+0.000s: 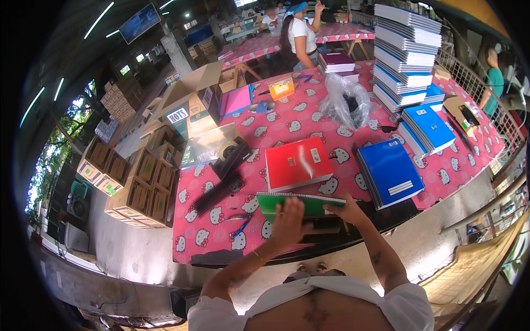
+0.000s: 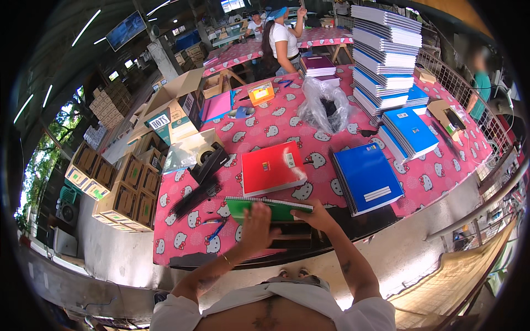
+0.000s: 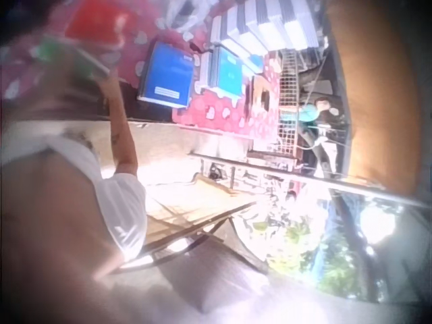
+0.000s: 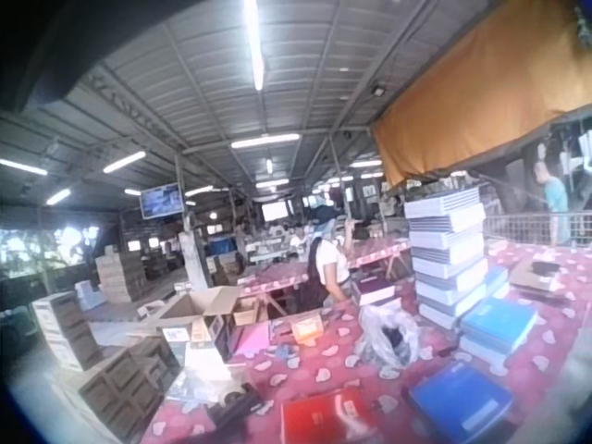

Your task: The person packages books by hand by picking up books of various colors from a table, placing them into a black pouch, and then moving the packaged items aside.

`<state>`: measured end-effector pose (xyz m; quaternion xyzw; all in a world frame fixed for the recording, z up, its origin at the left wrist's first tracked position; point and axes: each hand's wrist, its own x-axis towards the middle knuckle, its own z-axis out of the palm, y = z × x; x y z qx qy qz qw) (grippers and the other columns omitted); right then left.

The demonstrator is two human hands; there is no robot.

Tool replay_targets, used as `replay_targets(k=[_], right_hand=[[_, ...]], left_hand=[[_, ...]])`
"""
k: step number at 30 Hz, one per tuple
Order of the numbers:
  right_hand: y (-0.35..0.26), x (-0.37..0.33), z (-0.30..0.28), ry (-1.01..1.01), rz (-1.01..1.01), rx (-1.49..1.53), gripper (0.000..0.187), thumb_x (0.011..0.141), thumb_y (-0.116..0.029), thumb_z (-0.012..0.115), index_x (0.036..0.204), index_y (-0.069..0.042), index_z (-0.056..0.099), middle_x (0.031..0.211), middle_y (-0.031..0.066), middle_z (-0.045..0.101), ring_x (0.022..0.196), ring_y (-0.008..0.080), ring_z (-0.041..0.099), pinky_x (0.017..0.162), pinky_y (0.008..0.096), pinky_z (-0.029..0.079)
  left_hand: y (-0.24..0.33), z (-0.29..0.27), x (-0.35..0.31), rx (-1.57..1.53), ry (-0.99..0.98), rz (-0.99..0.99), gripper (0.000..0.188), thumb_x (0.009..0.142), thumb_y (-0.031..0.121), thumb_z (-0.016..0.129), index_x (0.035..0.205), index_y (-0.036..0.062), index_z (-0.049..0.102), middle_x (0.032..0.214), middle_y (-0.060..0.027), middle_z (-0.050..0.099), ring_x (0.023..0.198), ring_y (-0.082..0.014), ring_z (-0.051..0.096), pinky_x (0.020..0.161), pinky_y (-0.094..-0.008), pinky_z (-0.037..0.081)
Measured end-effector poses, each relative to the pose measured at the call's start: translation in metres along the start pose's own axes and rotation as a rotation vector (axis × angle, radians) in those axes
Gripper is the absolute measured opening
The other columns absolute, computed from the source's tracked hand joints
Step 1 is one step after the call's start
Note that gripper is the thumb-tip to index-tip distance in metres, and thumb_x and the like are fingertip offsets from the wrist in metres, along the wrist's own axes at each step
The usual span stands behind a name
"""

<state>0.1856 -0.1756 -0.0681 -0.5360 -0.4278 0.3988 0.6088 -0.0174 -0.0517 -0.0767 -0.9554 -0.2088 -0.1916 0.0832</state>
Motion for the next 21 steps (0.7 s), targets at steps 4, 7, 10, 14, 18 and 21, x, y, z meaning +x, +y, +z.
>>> replay_targets(k=[4,7,10,14,18,21], right_hand=[[0.002,0.006,-0.015,-0.045,0.157,-0.125,0.025,0.087,-0.011,0.076,0.108,0.002,0.070,0.085,0.0020,0.069,0.080,0.0060,0.059,0.067,0.0257,0.050],[0.002,0.007,-0.006,-0.059,0.016,-0.119,0.025,0.087,-0.013,0.077,0.107,0.001,0.071,0.080,0.0004,0.067,0.074,0.0055,0.056,0.062,0.0265,0.046],[-0.001,0.008,-0.012,-0.059,0.070,-0.171,0.028,0.086,-0.013,0.077,0.110,0.000,0.071,0.084,0.0013,0.069,0.078,0.0064,0.058,0.068,0.0274,0.049],[-0.003,0.006,-0.012,-0.105,0.100,-0.063,0.034,0.086,-0.012,0.077,0.116,0.000,0.069,0.093,0.0031,0.071,0.085,0.0068,0.060,0.075,0.0261,0.051],[-0.008,0.002,-0.007,-0.128,0.038,-0.020,0.027,0.084,-0.007,0.076,0.110,-0.001,0.071,0.092,0.0024,0.072,0.084,0.0073,0.061,0.077,0.0280,0.051],[0.000,0.001,-0.015,-0.146,0.169,-0.133,0.038,0.085,-0.006,0.075,0.122,-0.001,0.066,0.095,0.0026,0.071,0.087,0.0068,0.061,0.078,0.0267,0.051]], left_hand=[[-0.023,-0.024,0.060,0.212,0.112,0.007,0.088,0.091,0.058,0.054,0.147,-0.0076,0.036,0.155,-0.0317,0.030,0.146,-0.0467,0.026,0.114,-0.0658,0.017],[0.004,0.026,-0.033,-0.098,-0.069,0.227,0.082,0.094,0.055,0.050,0.148,-0.0057,0.036,0.155,-0.0302,0.032,0.146,-0.0451,0.028,0.114,-0.0654,0.018],[-0.013,-0.022,0.050,0.021,0.018,0.073,0.082,0.094,0.056,0.050,0.148,-0.0048,0.036,0.154,-0.0298,0.033,0.146,-0.0427,0.028,0.115,-0.0641,0.017],[0.012,0.015,-0.008,0.061,-0.012,0.217,0.083,0.094,0.056,0.050,0.147,-0.0073,0.036,0.154,-0.0311,0.031,0.147,-0.0430,0.026,0.116,-0.0647,0.016],[0.000,-0.017,0.060,0.037,0.123,0.192,0.084,0.095,0.056,0.049,0.148,-0.0079,0.033,0.156,-0.0309,0.028,0.149,-0.0419,0.023,0.117,-0.0647,0.012],[0.012,-0.012,0.060,0.010,0.051,0.137,0.086,0.094,0.058,0.049,0.147,-0.0087,0.033,0.154,-0.0308,0.031,0.148,-0.0414,0.025,0.117,-0.0650,0.013]])
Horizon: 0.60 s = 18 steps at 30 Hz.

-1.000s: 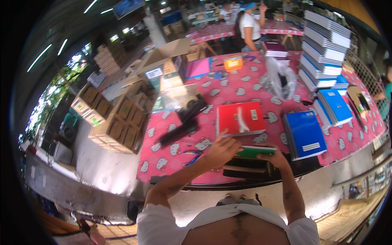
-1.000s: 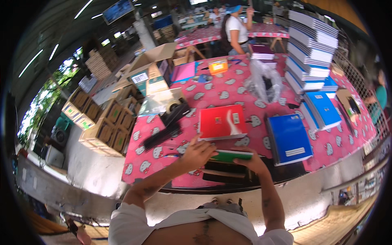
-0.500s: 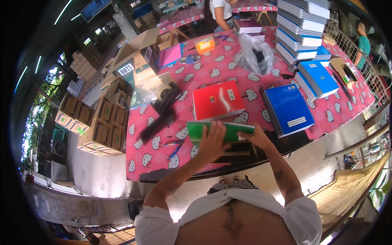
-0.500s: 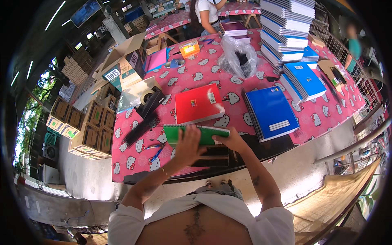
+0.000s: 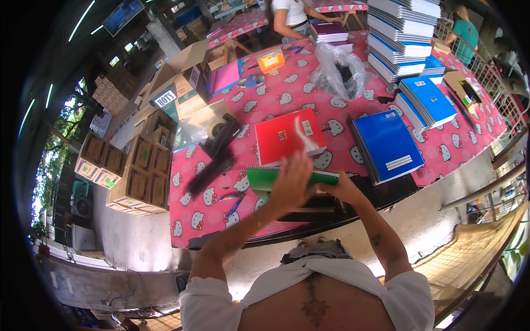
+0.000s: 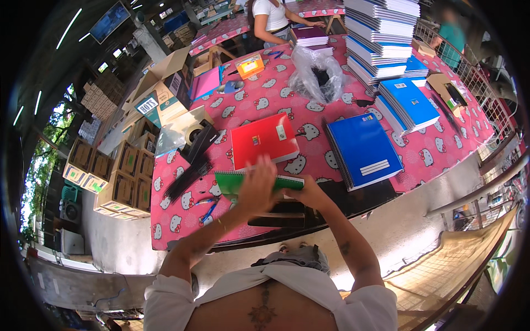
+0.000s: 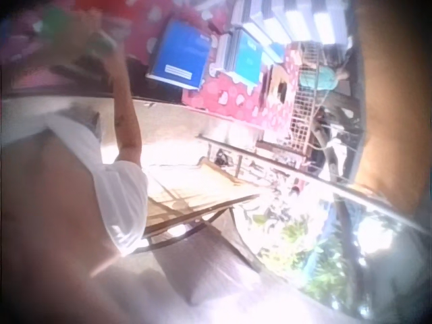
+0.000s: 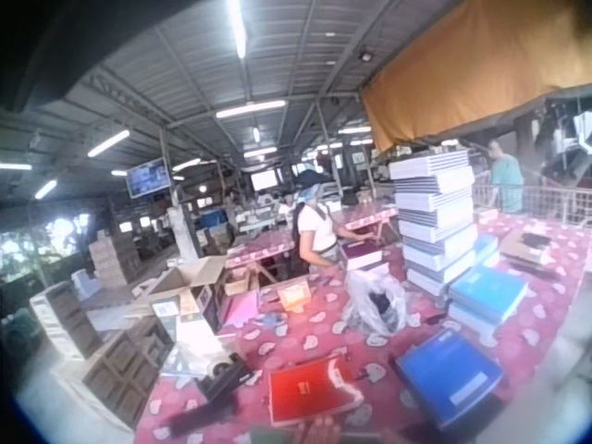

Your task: The person packages books by hand by picking up books of various colors from a table, placing them into a black pouch, and then moving the packaged items aside.

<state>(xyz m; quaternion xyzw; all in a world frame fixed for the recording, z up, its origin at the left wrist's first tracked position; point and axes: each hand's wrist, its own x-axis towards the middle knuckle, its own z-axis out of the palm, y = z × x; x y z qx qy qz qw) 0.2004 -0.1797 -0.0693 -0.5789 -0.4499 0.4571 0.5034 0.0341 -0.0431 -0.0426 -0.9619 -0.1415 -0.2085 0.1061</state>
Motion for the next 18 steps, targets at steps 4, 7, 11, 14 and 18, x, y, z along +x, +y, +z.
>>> replay_targets(k=[4,7,11,14,18], right_hand=[[0.005,0.007,0.011,0.063,-0.263,0.058,0.040,0.085,-0.005,0.074,0.124,0.000,0.065,0.095,0.0025,0.070,0.087,0.0066,0.060,0.078,0.0269,0.051],[-0.006,0.000,0.002,0.040,-0.060,-0.040,0.043,0.085,-0.005,0.073,0.126,0.000,0.063,0.098,0.0046,0.071,0.088,0.0074,0.061,0.078,0.0281,0.052],[0.017,0.008,0.007,0.091,-0.254,0.036,0.047,0.084,-0.005,0.073,0.129,-0.001,0.061,0.104,0.0081,0.072,0.092,0.0089,0.062,0.080,0.0300,0.053],[0.017,0.002,0.009,0.072,-0.200,0.022,0.046,0.084,-0.006,0.072,0.129,-0.001,0.062,0.106,0.0109,0.072,0.095,0.0114,0.063,0.082,0.0315,0.053],[0.019,0.007,0.016,0.218,-0.437,-0.034,0.041,0.084,-0.007,0.070,0.124,-0.001,0.064,0.105,0.0132,0.072,0.097,0.0152,0.066,0.084,0.0332,0.053]], left_hand=[[0.012,0.016,-0.036,-0.041,-0.225,0.205,0.079,0.095,0.051,0.051,0.146,-0.0080,0.037,0.152,-0.0300,0.036,0.146,-0.0420,0.030,0.117,-0.0603,0.020],[0.002,-0.015,0.029,0.011,0.010,0.109,0.079,0.093,0.053,0.052,0.143,-0.0072,0.040,0.150,-0.0296,0.038,0.144,-0.0403,0.033,0.116,-0.0585,0.023],[0.033,0.007,-0.035,-0.106,-0.097,0.257,0.076,0.093,0.052,0.054,0.145,-0.0017,0.041,0.153,-0.0228,0.038,0.145,-0.0362,0.033,0.116,-0.0575,0.023],[0.012,-0.021,0.040,-0.106,0.089,0.119,0.079,0.093,0.052,0.053,0.145,-0.0055,0.038,0.151,-0.0292,0.038,0.144,-0.0409,0.032,0.118,-0.0585,0.015],[0.047,0.016,-0.042,-0.278,0.018,0.283,0.079,0.096,0.052,0.049,0.147,-0.0065,0.035,0.152,-0.0295,0.035,0.145,-0.0413,0.031,0.118,-0.0595,0.016]])
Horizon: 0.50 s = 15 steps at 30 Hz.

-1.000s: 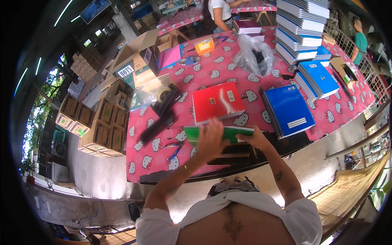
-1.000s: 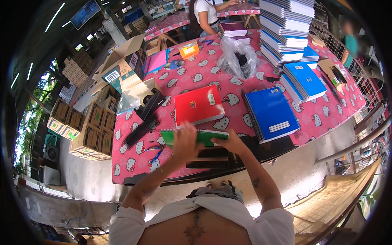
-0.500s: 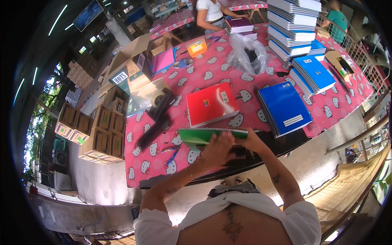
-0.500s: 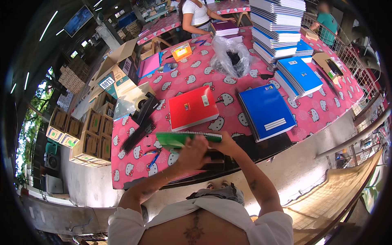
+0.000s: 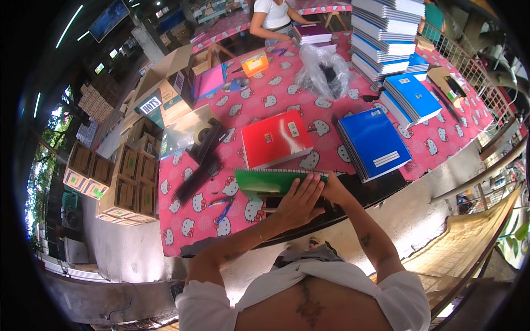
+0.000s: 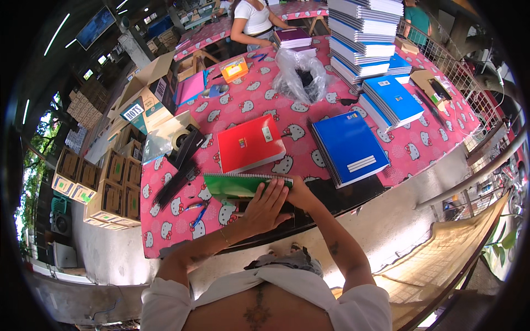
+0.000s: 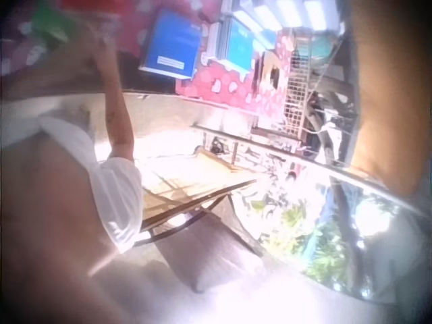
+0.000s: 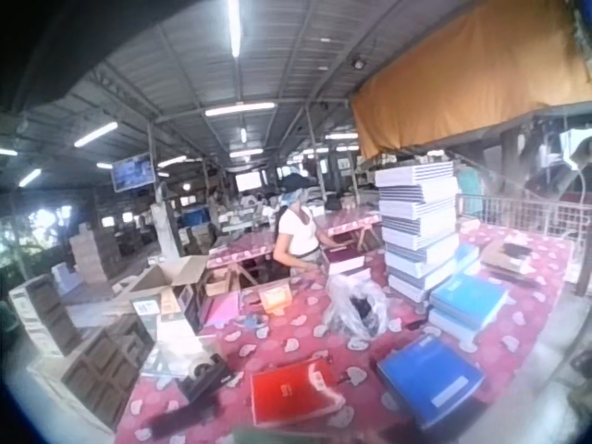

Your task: The person packages books by hand by picking up books of various colors from a table, placing them into a black pouch, and then moving the packaged items aside.

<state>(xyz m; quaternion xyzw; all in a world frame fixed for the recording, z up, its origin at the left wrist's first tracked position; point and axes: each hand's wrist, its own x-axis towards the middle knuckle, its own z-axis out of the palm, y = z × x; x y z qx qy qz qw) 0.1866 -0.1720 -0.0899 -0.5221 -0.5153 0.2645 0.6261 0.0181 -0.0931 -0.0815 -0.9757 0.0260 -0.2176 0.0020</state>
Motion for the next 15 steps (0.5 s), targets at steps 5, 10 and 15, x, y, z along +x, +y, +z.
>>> replay_targets(k=[5,10,15], right_hand=[[0.003,-0.012,-0.009,-0.070,0.230,0.063,0.036,0.083,-0.009,0.072,0.118,-0.001,0.066,0.105,0.0121,0.073,0.100,0.0176,0.067,0.087,0.0353,0.053],[-0.001,-0.049,0.009,-0.011,0.196,-0.400,0.042,0.080,-0.013,0.080,0.118,-0.003,0.066,0.095,0.0153,0.074,0.086,0.0278,0.072,0.077,0.0369,0.054],[-0.046,-0.115,0.088,0.329,0.243,-0.477,0.051,0.081,-0.020,0.080,0.126,-0.006,0.060,0.111,0.0175,0.067,0.100,0.0367,0.067,0.082,0.0427,0.053]], left_hand=[[-0.009,-0.033,0.043,0.084,0.019,-0.097,0.081,0.095,0.054,0.050,0.148,-0.0061,0.035,0.157,-0.0247,0.031,0.149,-0.0373,0.026,0.119,-0.0551,0.017],[0.001,-0.035,-0.050,-0.073,0.506,-0.368,0.071,0.097,0.039,0.055,0.146,-0.0074,0.036,0.155,-0.0278,0.032,0.143,-0.0461,0.032,0.113,-0.0571,0.029],[-0.103,-0.042,-0.177,-0.313,0.162,-0.851,0.065,0.098,0.033,0.056,0.149,0.0013,0.033,0.155,-0.0277,0.029,0.141,-0.0499,0.030,0.114,-0.0610,0.026]])
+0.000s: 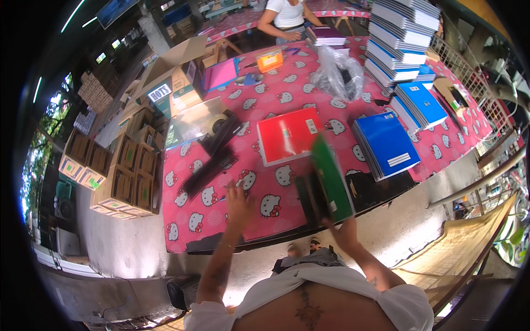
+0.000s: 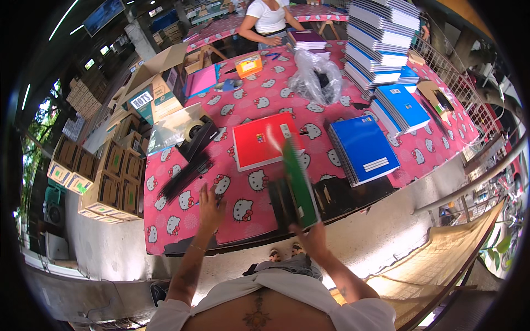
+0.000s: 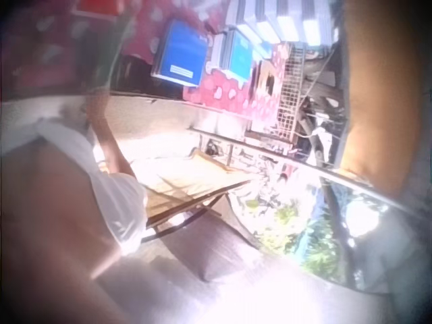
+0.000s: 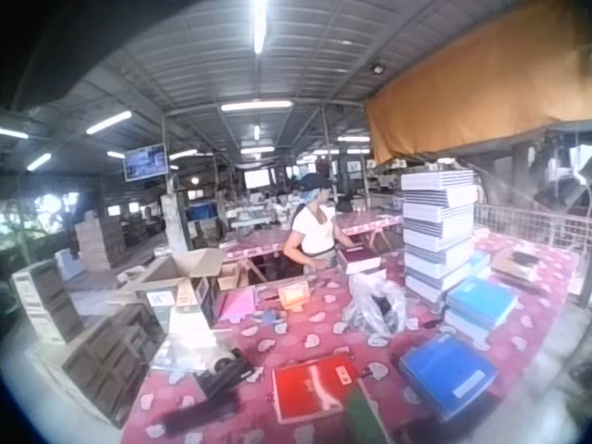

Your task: The person packages books by hand by picking up books of various colors from a table, placing them into a black pouch, and then moving the packaged items aside.

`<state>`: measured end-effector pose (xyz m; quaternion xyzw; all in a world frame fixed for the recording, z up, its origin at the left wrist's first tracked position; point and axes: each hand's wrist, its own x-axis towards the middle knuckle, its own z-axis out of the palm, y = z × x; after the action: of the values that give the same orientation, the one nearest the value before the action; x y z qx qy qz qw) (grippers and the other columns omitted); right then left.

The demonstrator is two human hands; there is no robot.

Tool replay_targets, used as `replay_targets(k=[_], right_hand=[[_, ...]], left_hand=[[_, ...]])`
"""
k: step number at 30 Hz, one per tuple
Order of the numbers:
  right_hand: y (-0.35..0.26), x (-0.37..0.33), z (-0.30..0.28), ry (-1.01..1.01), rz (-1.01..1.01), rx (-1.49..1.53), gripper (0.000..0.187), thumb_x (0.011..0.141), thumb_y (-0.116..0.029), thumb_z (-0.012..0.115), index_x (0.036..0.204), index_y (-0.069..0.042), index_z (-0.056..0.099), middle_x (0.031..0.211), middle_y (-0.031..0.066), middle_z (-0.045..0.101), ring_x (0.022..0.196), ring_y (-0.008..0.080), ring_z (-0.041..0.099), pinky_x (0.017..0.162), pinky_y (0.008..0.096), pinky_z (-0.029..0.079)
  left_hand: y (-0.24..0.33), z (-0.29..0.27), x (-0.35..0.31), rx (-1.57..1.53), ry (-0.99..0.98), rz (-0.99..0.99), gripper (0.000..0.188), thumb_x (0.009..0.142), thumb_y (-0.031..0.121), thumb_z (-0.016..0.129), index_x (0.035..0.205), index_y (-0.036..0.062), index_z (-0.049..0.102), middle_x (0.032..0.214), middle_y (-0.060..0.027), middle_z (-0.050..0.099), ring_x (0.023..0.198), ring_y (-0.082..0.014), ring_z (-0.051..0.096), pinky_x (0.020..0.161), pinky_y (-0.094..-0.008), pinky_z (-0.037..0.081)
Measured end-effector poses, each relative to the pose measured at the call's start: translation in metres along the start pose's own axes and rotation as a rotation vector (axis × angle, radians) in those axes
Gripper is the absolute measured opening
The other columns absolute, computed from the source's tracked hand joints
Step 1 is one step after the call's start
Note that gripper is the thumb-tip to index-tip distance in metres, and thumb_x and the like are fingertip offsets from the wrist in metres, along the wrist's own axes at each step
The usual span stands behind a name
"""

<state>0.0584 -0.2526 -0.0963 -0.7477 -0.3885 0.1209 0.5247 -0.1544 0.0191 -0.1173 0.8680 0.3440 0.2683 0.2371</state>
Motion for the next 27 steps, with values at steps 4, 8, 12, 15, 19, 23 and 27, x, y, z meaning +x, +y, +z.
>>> replay_targets(k=[4,8,12,15,19,23,27], right_hand=[[-0.017,-0.006,0.036,-0.109,-0.512,-0.463,0.056,0.081,-0.029,0.077,0.132,-0.021,0.058,0.132,0.0085,0.046,0.127,0.0352,0.042,0.099,0.0524,0.039],[0.004,0.027,0.078,0.035,-0.637,-0.721,0.056,0.081,-0.031,0.075,0.134,-0.026,0.059,0.128,0.0062,0.047,0.124,0.0314,0.042,0.096,0.0534,0.037],[-0.061,0.053,0.073,0.063,-0.614,-0.670,0.049,0.084,-0.027,0.071,0.132,-0.023,0.062,0.124,0.0040,0.052,0.117,0.0281,0.048,0.091,0.0501,0.040],[-0.102,0.097,0.063,0.144,-0.659,-0.629,0.038,0.085,-0.024,0.071,0.122,-0.018,0.066,0.113,0.0055,0.060,0.108,0.0261,0.057,0.087,0.0452,0.045],[-0.103,0.118,0.067,-0.034,-0.517,-0.621,0.020,0.083,-0.023,0.071,0.099,-0.012,0.067,0.092,0.0063,0.067,0.088,0.0251,0.069,0.075,0.0376,0.054],[-0.114,0.112,0.069,0.015,-0.512,-0.535,0.015,0.084,-0.023,0.071,0.091,-0.011,0.066,0.086,0.0055,0.066,0.078,0.0281,0.069,0.068,0.0405,0.055],[-0.111,0.110,0.066,0.013,-0.519,-0.523,0.016,0.085,-0.024,0.071,0.092,-0.011,0.065,0.085,0.0062,0.066,0.077,0.0293,0.069,0.065,0.0409,0.055]], left_hand=[[-0.077,-0.010,-0.032,0.575,-0.122,0.001,0.058,0.094,0.028,0.059,0.144,0.0034,0.043,0.146,-0.0267,0.040,0.129,-0.0458,0.043,0.108,-0.0546,0.036],[-0.081,-0.014,-0.033,0.557,-0.063,0.104,0.048,0.100,0.030,0.052,0.140,0.0026,0.049,0.120,-0.0204,0.057,0.104,-0.0345,0.058,0.090,-0.0505,0.049],[-0.044,-0.032,-0.027,-0.352,-0.078,-0.488,0.051,0.101,0.039,0.053,0.136,0.0023,0.052,0.104,-0.0146,0.063,0.085,-0.0266,0.063,0.078,-0.0455,0.053],[0.029,-0.038,-0.032,-1.255,-0.311,-0.667,0.044,0.104,0.036,0.047,0.131,0.0020,0.054,0.099,-0.0113,0.066,0.081,-0.0244,0.066,0.072,-0.0426,0.055],[0.087,-0.058,-0.015,-1.445,-0.483,-0.600,0.044,0.105,0.036,0.044,0.132,0.0014,0.050,0.110,-0.0176,0.066,0.099,-0.0303,0.069,0.078,-0.0439,0.056],[0.095,-0.059,-0.003,-1.469,-0.501,-0.533,0.046,0.105,0.035,0.042,0.135,-0.0002,0.046,0.114,-0.0214,0.065,0.106,-0.0350,0.068,0.083,-0.0454,0.056],[0.097,-0.055,0.008,-1.504,-0.466,-0.584,0.045,0.104,0.036,0.044,0.130,-0.0006,0.049,0.111,-0.0244,0.067,0.103,-0.0382,0.068,0.083,-0.0500,0.057]])
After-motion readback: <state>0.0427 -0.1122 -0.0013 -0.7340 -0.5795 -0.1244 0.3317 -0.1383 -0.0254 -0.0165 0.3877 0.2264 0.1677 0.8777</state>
